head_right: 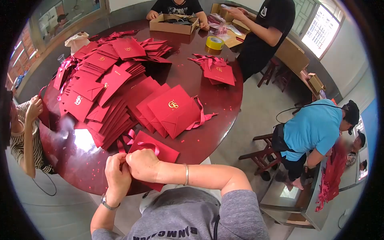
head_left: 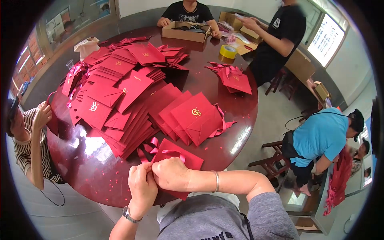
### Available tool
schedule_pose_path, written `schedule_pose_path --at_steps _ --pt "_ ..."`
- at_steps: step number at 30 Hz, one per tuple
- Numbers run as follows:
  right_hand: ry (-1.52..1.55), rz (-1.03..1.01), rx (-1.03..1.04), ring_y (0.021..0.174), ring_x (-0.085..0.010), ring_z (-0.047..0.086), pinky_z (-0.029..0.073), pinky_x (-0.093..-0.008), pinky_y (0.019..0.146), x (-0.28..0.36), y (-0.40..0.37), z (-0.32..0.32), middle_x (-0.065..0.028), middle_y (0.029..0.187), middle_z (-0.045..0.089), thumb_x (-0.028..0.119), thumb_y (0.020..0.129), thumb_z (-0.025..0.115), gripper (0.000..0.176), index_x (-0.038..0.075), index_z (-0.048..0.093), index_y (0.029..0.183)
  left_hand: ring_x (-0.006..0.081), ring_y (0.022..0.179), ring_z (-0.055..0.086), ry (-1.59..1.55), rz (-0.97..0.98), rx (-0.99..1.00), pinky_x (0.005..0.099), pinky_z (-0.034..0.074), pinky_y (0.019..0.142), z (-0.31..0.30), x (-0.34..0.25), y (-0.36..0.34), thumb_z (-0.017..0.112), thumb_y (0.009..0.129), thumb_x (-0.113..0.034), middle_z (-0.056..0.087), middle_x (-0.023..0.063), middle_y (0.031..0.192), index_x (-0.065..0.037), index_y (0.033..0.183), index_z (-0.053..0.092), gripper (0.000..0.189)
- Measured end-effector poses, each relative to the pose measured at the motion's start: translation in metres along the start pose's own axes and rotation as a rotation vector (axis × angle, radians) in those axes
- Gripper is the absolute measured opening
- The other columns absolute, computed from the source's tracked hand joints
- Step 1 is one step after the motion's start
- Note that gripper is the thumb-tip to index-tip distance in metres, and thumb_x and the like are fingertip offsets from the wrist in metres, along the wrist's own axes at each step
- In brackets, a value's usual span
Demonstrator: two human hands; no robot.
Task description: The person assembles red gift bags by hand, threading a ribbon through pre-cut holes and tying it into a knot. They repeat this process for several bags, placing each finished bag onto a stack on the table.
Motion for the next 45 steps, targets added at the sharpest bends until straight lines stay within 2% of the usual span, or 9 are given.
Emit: schedule_pose_path --at_steps 3,14,20,23,24,32,37,39,45 --pt "0.021 0.030 0.049 0.070 -0.0389 0.068 0.054 -0.0495 0.064 0.005 0.002 -0.014 -0.0229 0.074 0.067 0.018 0.078 0.059 0.019 0.001 0.068 0.079 0.0328 0.074 0.057 0.111 0.220 -0.045 0.0405 0.047 0.067 -0.002 -0.005 0.000 0.059 0.077 0.010 0.063 0.0147 0.081 -0.001 0.094 0.062 0.021" --pt "0.014 -0.013 -0.075 0.068 -0.0381 0.068 0.053 -0.0497 0.062 -0.005 -0.008 -0.004 -0.0208 0.070 0.065 0.018 0.085 0.059 0.019 -0.001 0.059 0.085 0.0323 0.070 0.058 0.051 0.249 0.032 0.0407 0.048 0.066 -0.005 -0.006 0.005 0.057 0.073 0.012 0.064 0.0134 0.077 0.000 0.096 0.062 0.027" --pt "0.032 -0.092 -0.030 0.066 -0.0358 0.066 0.053 -0.0449 0.057 -0.014 -0.009 -0.007 -0.0179 0.070 0.064 0.019 0.084 0.065 0.023 0.003 0.053 0.095 0.0318 0.072 0.061 -0.030 0.145 0.123 0.0399 0.049 0.065 -0.008 0.002 0.006 0.056 0.076 0.011 0.065 0.0141 0.079 0.000 0.094 0.060 0.022" --pt "0.078 -0.181 -0.071 0.067 -0.0366 0.066 0.052 -0.0467 0.059 -0.020 -0.015 -0.006 -0.0159 0.068 0.063 0.015 0.082 0.066 0.024 0.001 0.050 0.094 0.0133 0.072 0.065 -0.314 -0.086 0.223 0.0259 0.051 0.065 -0.009 0.012 0.008 0.055 0.086 0.008 0.067 0.0108 0.083 0.003 0.095 0.059 0.011" --pt "0.112 -0.238 -0.134 0.066 -0.0343 0.066 0.052 -0.0443 0.060 -0.022 -0.016 -0.008 -0.0151 0.069 0.062 0.016 0.081 0.069 0.025 0.002 0.052 0.093 0.0167 0.073 0.065 -0.337 -0.155 0.288 0.0284 0.052 0.068 -0.012 0.011 0.013 0.056 0.083 0.009 0.066 0.0119 0.083 0.003 0.093 0.061 0.012" --pt "0.131 -0.381 -0.166 0.070 -0.0289 0.065 0.051 -0.0400 0.062 -0.018 -0.026 -0.022 -0.0116 0.071 0.059 0.015 0.076 0.073 0.029 0.004 0.049 0.088 0.0281 0.082 0.063 -0.230 0.131 0.677 0.0343 0.052 0.069 -0.022 0.006 0.045 0.068 0.070 0.007 0.062 0.0133 0.094 0.002 0.079 0.063 0.011" --pt "0.115 -0.360 -0.113 0.064 -0.0282 0.065 0.051 -0.0391 0.058 -0.017 -0.026 -0.033 -0.0105 0.066 0.060 0.019 0.075 0.075 0.028 0.006 0.052 0.085 0.0291 0.081 0.063 -0.188 0.251 0.659 0.0350 0.052 0.068 -0.021 0.005 0.044 0.071 0.066 0.004 0.062 0.0121 0.092 -0.001 0.076 0.063 0.014" --pt "0.075 -0.322 -0.069 0.062 -0.0292 0.065 0.050 -0.0401 0.056 -0.020 -0.026 -0.033 -0.0107 0.064 0.060 0.024 0.076 0.075 0.030 0.006 0.051 0.083 0.0262 0.084 0.061 0.016 0.421 0.647 0.0373 0.052 0.067 -0.023 0.003 0.042 0.067 0.067 -0.002 0.060 0.0065 0.095 -0.008 0.075 0.064 0.010" --pt "0.040 -0.246 0.044 0.062 -0.0303 0.065 0.051 -0.0418 0.054 -0.016 -0.025 -0.041 -0.0122 0.063 0.060 0.024 0.078 0.071 0.029 0.005 0.051 0.085 0.0223 0.082 0.057 0.234 0.570 0.634 0.0369 0.049 0.068 -0.031 -0.005 0.048 0.065 0.064 -0.010 0.058 0.0033 0.095 -0.012 0.067 0.057 0.008"
Point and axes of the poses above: each hand's wrist, its own y-axis towards the middle knuckle, its own z-axis out of the palm, x = y × z, the point moved 1 cm from there along y, towards the middle knuckle
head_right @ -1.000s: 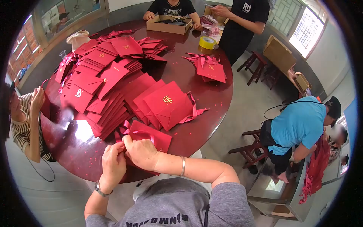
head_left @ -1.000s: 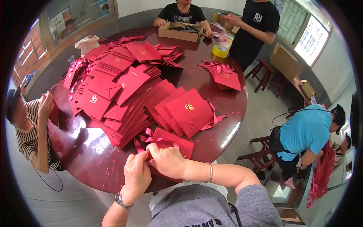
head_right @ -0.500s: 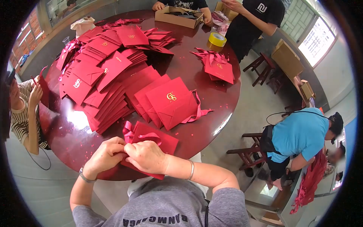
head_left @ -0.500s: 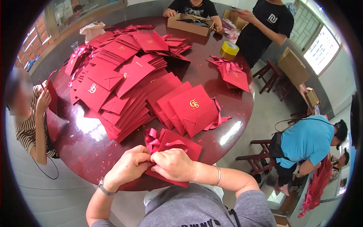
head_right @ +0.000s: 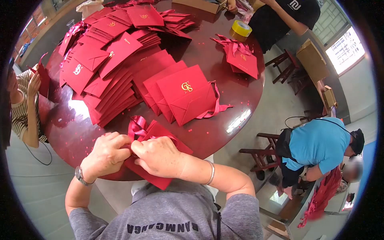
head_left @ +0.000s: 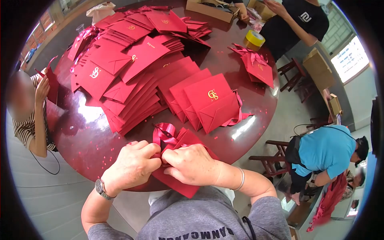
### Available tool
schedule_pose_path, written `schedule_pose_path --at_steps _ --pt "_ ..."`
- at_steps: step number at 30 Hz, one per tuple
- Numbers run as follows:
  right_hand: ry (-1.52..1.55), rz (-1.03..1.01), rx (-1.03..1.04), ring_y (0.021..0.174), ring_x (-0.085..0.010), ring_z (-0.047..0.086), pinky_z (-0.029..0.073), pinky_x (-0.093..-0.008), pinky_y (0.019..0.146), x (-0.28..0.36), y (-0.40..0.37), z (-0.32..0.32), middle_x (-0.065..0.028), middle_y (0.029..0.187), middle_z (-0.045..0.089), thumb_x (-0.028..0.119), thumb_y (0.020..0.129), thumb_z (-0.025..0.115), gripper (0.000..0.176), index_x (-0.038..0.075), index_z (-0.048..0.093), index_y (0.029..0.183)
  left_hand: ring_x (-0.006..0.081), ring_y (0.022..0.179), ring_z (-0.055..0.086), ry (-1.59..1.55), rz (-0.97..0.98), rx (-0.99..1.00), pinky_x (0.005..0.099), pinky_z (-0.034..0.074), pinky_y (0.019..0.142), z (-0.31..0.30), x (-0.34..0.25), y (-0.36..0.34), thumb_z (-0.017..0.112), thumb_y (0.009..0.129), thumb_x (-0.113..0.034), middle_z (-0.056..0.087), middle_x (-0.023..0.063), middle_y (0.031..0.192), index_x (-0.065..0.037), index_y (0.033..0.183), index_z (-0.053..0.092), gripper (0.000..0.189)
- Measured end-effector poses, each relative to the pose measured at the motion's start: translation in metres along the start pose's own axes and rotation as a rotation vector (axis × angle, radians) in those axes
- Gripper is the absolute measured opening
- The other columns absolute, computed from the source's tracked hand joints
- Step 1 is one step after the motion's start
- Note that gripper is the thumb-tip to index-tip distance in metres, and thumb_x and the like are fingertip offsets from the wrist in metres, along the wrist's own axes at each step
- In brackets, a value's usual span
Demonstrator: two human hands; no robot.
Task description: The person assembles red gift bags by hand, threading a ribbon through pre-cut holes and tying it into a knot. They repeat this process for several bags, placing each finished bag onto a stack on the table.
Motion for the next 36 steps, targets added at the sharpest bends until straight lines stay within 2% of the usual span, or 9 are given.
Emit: schedule_pose_path --at_steps 9,13,16,22,27,29,33,35,36 --pt "-0.007 0.088 0.045 0.065 -0.0296 0.065 0.050 -0.0426 0.056 0.006 0.007 0.005 -0.0095 0.069 0.062 0.018 0.077 0.070 0.019 0.009 0.055 0.086 0.0225 0.076 0.053 0.037 0.022 -0.040 0.0358 0.044 0.065 0.005 0.005 -0.014 0.060 0.067 -0.015 0.053 0.0029 0.083 -0.012 0.068 0.056 0.005" --pt "0.086 0.131 0.028 0.063 -0.0246 0.063 0.049 -0.0368 0.057 0.006 0.007 0.012 -0.0045 0.067 0.062 0.013 0.072 0.074 0.020 0.010 0.062 0.087 0.0268 0.081 0.060 -0.336 -0.120 -0.048 0.0377 0.049 0.069 0.021 0.010 -0.022 0.066 0.074 -0.010 0.058 0.0062 0.083 -0.005 0.082 0.062 0.010" --pt "0.090 0.147 0.049 0.065 -0.0232 0.065 0.050 -0.0350 0.058 0.007 0.007 0.013 -0.0058 0.070 0.064 0.011 0.072 0.076 0.021 0.009 0.062 0.088 0.0301 0.079 0.061 -0.371 -0.108 -0.055 0.0394 0.050 0.067 0.021 0.012 -0.022 0.070 0.071 -0.003 0.061 0.0100 0.085 -0.002 0.084 0.064 0.014" --pt "0.131 0.199 0.072 0.068 -0.0219 0.068 0.052 -0.0316 0.060 0.004 0.005 0.015 -0.0083 0.076 0.068 0.008 0.072 0.076 0.022 0.005 0.061 0.088 0.0299 0.080 0.061 -0.468 -0.139 -0.026 0.0391 0.051 0.067 0.026 0.015 -0.018 0.070 0.070 -0.002 0.061 0.0076 0.083 -0.005 0.083 0.064 0.014" --pt "0.038 0.106 0.059 0.064 -0.0243 0.065 0.050 -0.0339 0.058 0.004 0.002 0.007 -0.0083 0.074 0.065 0.008 0.072 0.075 0.021 0.005 0.060 0.086 0.0309 0.076 0.061 -0.424 -0.266 -0.188 0.0385 0.050 0.064 0.022 0.023 -0.023 0.067 0.070 0.002 0.059 0.0094 0.079 -0.002 0.077 0.060 0.011" --pt "0.062 0.139 0.027 0.063 -0.0261 0.063 0.048 -0.0355 0.058 0.002 0.001 0.007 -0.0086 0.074 0.064 0.009 0.071 0.075 0.021 0.005 0.061 0.087 0.0320 0.075 0.061 -0.420 -0.385 -0.111 0.0381 0.049 0.064 0.012 0.036 -0.033 0.066 0.073 0.002 0.060 0.0116 0.079 -0.001 0.079 0.059 0.010" --pt "0.001 -0.009 0.049 0.068 -0.0263 0.063 0.049 -0.0358 0.063 0.002 0.001 0.009 -0.0085 0.078 0.064 0.009 0.072 0.075 0.026 0.006 0.063 0.094 0.0329 0.076 0.061 -0.373 -0.391 -0.062 0.0381 0.049 0.067 0.030 0.037 -0.038 0.066 0.076 0.001 0.061 0.0130 0.081 -0.001 0.083 0.060 0.009" --pt "-0.268 -0.126 0.085 0.074 -0.0259 0.062 0.049 -0.0364 0.067 0.012 -0.004 0.005 -0.0085 0.084 0.063 0.007 0.073 0.073 0.027 0.006 0.063 0.098 0.0332 0.077 0.061 -0.402 -0.398 -0.075 0.0383 0.049 0.068 0.033 0.038 -0.037 0.066 0.076 0.000 0.061 0.0134 0.082 -0.001 0.083 0.060 0.009" --pt "-0.333 -0.199 -0.005 0.077 -0.0240 0.061 0.048 -0.0366 0.070 0.016 -0.010 0.003 -0.0075 0.087 0.062 0.009 0.073 0.074 0.029 0.006 0.064 0.100 0.0333 0.077 0.061 -0.409 -0.409 -0.074 0.0385 0.049 0.068 0.033 0.039 -0.037 0.066 0.077 0.000 0.061 0.0136 0.082 0.000 0.084 0.060 0.009"
Point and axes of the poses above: each hand's wrist, its own y-axis towards the middle knuckle, its own z-axis out of the palm, x = y × z, the point moved 1 cm from there along y, towards the middle knuckle
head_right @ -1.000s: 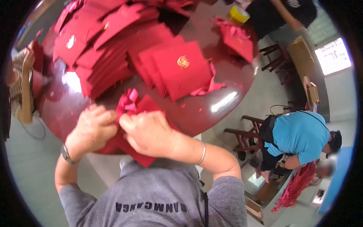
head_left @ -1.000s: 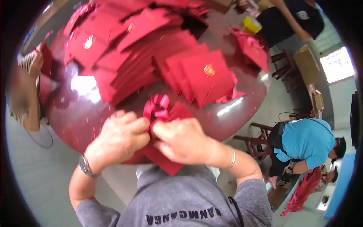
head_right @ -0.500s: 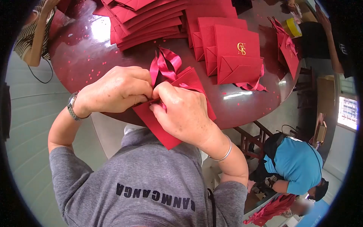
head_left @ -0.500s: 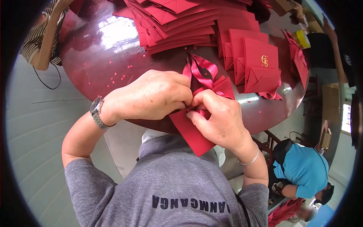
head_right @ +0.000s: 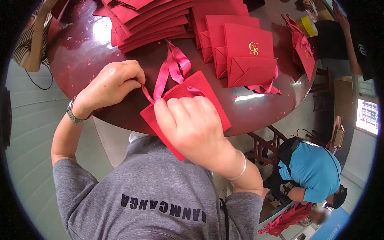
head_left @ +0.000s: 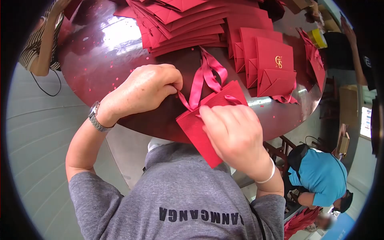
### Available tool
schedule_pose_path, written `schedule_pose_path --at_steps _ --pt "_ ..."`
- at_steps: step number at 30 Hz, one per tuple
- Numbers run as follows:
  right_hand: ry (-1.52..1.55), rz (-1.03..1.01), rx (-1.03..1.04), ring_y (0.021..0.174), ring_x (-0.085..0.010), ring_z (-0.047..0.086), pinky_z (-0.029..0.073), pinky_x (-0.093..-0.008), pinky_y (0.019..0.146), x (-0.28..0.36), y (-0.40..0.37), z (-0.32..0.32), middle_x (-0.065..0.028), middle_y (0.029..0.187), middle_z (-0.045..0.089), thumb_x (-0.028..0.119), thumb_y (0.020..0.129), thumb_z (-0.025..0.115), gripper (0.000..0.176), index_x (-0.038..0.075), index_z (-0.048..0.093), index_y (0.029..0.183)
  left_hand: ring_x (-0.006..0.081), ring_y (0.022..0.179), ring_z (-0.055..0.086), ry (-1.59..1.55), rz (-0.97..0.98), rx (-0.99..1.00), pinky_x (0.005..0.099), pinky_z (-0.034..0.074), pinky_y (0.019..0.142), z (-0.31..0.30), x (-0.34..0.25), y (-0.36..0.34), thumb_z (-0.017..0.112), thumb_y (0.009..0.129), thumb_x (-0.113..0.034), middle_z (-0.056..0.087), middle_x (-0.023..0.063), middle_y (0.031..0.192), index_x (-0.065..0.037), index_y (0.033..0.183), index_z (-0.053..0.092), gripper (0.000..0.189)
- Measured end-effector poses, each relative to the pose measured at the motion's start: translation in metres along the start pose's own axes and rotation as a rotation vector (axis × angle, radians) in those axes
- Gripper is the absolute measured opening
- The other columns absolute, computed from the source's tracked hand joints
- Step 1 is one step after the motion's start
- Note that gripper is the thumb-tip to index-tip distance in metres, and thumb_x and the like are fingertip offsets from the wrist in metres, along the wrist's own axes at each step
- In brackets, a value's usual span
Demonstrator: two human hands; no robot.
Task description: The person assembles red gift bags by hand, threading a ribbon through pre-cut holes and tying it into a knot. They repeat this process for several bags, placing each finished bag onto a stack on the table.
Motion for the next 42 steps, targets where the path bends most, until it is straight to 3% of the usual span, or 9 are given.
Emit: schedule_pose_path --at_steps 1,3,5,9,13,15,17,20,42 --pt "-0.004 0.006 0.004 0.077 -0.0240 0.061 0.048 -0.0366 0.070 0.002 -0.008 -0.002 -0.0075 0.087 0.062 0.009 0.073 0.074 0.029 0.006 0.064 0.100 0.0333 0.078 0.061 -0.006 -0.011 -0.002 0.0387 0.049 0.069 0.000 0.001 0.000 0.065 0.077 0.000 0.061 0.0139 0.082 0.000 0.085 0.060 0.009" --pt "0.151 -0.140 -0.236 0.079 -0.0227 0.061 0.048 -0.0366 0.071 0.006 -0.034 -0.005 -0.0060 0.089 0.062 0.014 0.073 0.076 0.031 0.007 0.064 0.100 0.0333 0.078 0.061 -0.022 -0.020 0.000 0.0388 0.049 0.069 0.000 0.003 0.000 0.065 0.077 0.000 0.061 0.0142 0.082 0.000 0.085 0.060 0.009" --pt "0.214 -0.161 -0.180 0.081 -0.0231 0.061 0.047 -0.0373 0.072 0.004 -0.059 0.007 -0.0065 0.093 0.062 0.019 0.073 0.078 0.030 0.008 0.065 0.098 0.0333 0.078 0.061 -0.039 -0.033 0.005 0.0388 0.049 0.069 -0.001 0.005 0.001 0.065 0.077 0.000 0.061 0.0144 0.082 0.000 0.085 0.060 0.009" --pt "0.225 0.028 -0.142 0.086 -0.0253 0.060 0.047 -0.0389 0.075 0.000 -0.076 0.036 -0.0081 0.100 0.061 0.026 0.073 0.078 0.034 0.007 0.067 0.100 0.0335 0.078 0.061 -0.014 -0.034 0.009 0.0393 0.049 0.069 0.000 0.008 0.006 0.064 0.078 0.001 0.061 0.0149 0.081 0.001 0.085 0.060 0.008" --pt "0.228 0.062 -0.126 0.090 -0.0223 0.057 0.044 -0.0371 0.078 -0.003 -0.078 0.042 -0.0053 0.103 0.060 0.029 0.069 0.077 0.042 0.009 0.067 0.104 0.0356 0.078 0.061 0.251 -0.066 -0.275 0.0407 0.049 0.069 -0.003 0.018 0.008 0.063 0.079 0.001 0.060 0.0164 0.082 0.000 0.086 0.060 0.007" --pt "0.248 0.046 -0.115 0.090 -0.0215 0.057 0.043 -0.0365 0.077 -0.005 -0.077 0.041 -0.0048 0.102 0.060 0.028 0.068 0.077 0.040 0.009 0.067 0.103 0.0356 0.079 0.062 0.247 -0.101 -0.264 0.0401 0.050 0.069 -0.002 0.018 0.007 0.062 0.080 0.001 0.062 0.0162 0.084 0.000 0.087 0.060 0.007" --pt "0.248 0.044 -0.110 0.090 -0.0210 0.057 0.043 -0.0363 0.077 -0.005 -0.076 0.040 -0.0043 0.102 0.060 0.028 0.068 0.077 0.040 0.009 0.067 0.102 0.0350 0.081 0.064 0.307 -0.150 -0.426 0.0418 0.051 0.069 0.008 0.017 0.003 0.062 0.081 -0.002 0.064 0.0140 0.086 -0.003 0.085 0.062 0.004" --pt "0.243 0.048 -0.106 0.089 -0.0204 0.057 0.042 -0.0360 0.076 -0.005 -0.075 0.039 -0.0034 0.101 0.061 0.029 0.068 0.077 0.039 0.009 0.067 0.101 0.0347 0.080 0.064 0.361 -0.250 -0.497 0.0410 0.052 0.068 0.011 0.020 -0.008 0.062 0.082 -0.003 0.064 0.0141 0.087 -0.003 0.086 0.062 0.004" --pt "0.228 0.039 -0.073 0.091 -0.0198 0.057 0.041 -0.0362 0.077 -0.003 -0.073 0.036 -0.0032 0.100 0.060 0.027 0.071 0.075 0.035 0.009 0.066 0.099 0.0295 0.075 0.066 0.347 -0.461 -0.665 0.0361 0.052 0.070 0.009 0.028 -0.019 0.068 0.081 -0.008 0.067 0.0104 0.082 -0.003 0.084 0.068 0.005"
Point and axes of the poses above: each hand's wrist, its own y-axis towards the middle knuckle, its own z-axis out of the palm, x = y × z, the point moved 1 cm from there along y, towards the middle knuckle
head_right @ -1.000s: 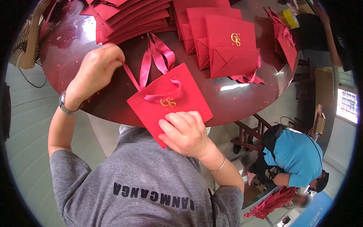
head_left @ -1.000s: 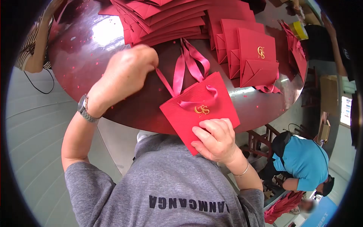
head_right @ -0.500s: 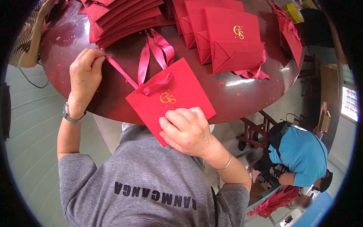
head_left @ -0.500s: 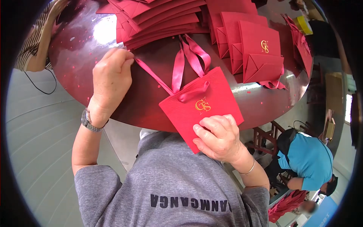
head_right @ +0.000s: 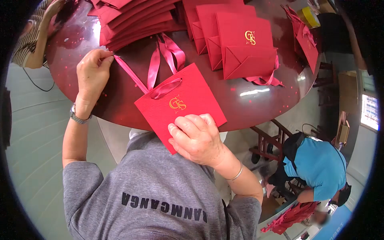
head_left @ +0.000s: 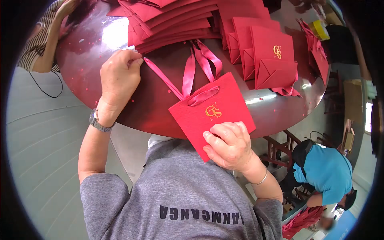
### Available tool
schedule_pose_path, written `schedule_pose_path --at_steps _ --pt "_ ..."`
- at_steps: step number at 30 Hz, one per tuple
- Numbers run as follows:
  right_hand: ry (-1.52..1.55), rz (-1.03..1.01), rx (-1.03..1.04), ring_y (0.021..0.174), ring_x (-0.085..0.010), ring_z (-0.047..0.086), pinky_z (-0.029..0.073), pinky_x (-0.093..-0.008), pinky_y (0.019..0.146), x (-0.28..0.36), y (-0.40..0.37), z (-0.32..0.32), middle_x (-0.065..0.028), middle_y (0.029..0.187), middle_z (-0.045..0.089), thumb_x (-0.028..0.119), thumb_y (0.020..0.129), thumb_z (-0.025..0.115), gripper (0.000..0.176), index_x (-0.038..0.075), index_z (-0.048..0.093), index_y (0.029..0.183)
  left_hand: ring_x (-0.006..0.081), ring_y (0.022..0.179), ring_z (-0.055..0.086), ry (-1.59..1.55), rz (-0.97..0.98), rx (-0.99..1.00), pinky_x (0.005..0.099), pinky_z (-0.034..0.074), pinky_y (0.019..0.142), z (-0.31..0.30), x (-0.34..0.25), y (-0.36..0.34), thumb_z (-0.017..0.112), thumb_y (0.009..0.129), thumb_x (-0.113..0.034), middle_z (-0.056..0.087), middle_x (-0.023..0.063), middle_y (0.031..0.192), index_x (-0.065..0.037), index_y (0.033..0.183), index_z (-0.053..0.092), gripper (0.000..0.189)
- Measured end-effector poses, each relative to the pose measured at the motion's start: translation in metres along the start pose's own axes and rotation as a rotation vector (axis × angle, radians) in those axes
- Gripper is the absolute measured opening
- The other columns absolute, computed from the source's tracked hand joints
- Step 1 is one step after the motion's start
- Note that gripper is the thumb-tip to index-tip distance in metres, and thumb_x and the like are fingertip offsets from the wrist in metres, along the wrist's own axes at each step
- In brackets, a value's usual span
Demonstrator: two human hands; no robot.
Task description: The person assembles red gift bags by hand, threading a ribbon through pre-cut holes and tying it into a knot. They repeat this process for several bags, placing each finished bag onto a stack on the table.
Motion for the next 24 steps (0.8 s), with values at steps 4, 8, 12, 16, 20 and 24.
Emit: schedule_pose_path --at_steps 4,8,12,16,20,24 --pt "-0.009 -0.015 -0.011 0.094 -0.0208 0.057 0.041 -0.0366 0.078 0.002 -0.002 0.001 -0.0038 0.101 0.060 0.026 0.071 0.075 0.036 0.008 0.066 0.101 0.0314 0.082 0.065 -0.017 -0.041 -0.033 0.0386 0.052 0.073 -0.012 0.000 -0.007 0.066 0.083 -0.007 0.065 0.0145 0.093 -0.002 0.100 0.065 0.018" --pt "0.018 -0.002 -0.080 0.090 -0.0242 0.059 0.044 -0.0386 0.078 0.001 -0.002 0.003 -0.0055 0.100 0.062 0.022 0.070 0.076 0.034 0.008 0.068 0.099 0.0334 0.089 0.062 -0.187 0.056 0.015 0.0400 0.050 0.076 -0.029 -0.036 -0.063 0.064 0.082 -0.002 0.062 0.0169 0.100 0.000 0.104 0.061 0.022" --pt "0.007 -0.045 -0.096 0.092 -0.0246 0.059 0.044 -0.0392 0.079 0.002 -0.007 0.003 -0.0060 0.102 0.062 0.021 0.070 0.075 0.034 0.008 0.067 0.100 0.0326 0.095 0.058 -0.042 0.197 0.097 0.0395 0.048 0.084 -0.021 -0.071 -0.095 0.070 0.076 -0.004 0.061 0.0152 0.103 0.000 0.106 0.063 0.031" --pt "-0.046 -0.070 -0.128 0.094 -0.0249 0.059 0.045 -0.0392 0.079 0.003 -0.013 0.007 -0.0068 0.103 0.062 0.020 0.071 0.074 0.034 0.008 0.066 0.102 0.0326 0.124 0.049 0.046 0.535 0.138 0.0454 0.036 0.105 -0.009 -0.103 -0.083 0.073 0.074 -0.019 0.056 0.0144 0.130 -0.003 0.121 0.062 0.051" --pt "-0.065 -0.085 -0.206 0.099 -0.0250 0.058 0.044 -0.0397 0.082 0.005 -0.020 0.011 -0.0073 0.107 0.061 0.021 0.075 0.072 0.032 0.008 0.066 0.104 0.0284 0.140 0.034 0.193 0.574 0.435 0.0502 0.018 0.116 0.005 -0.100 -0.086 0.064 0.084 -0.041 0.041 0.0091 0.149 -0.006 0.138 0.050 0.066" --pt "-0.039 -0.044 -0.210 0.102 -0.0226 0.058 0.042 -0.0392 0.086 0.006 -0.025 0.012 -0.0062 0.108 0.060 0.024 0.078 0.070 0.030 0.010 0.065 0.104 0.0306 0.140 0.034 0.188 0.579 0.489 0.0513 0.019 0.116 0.004 -0.099 -0.085 0.063 0.086 -0.037 0.038 0.0111 0.151 -0.005 0.141 0.045 0.066"
Point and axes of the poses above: each hand's wrist, its own y-axis towards the middle knuckle, its own z-axis out of the palm, x = y × z, the point moved 1 cm from there along y, towards the middle knuckle
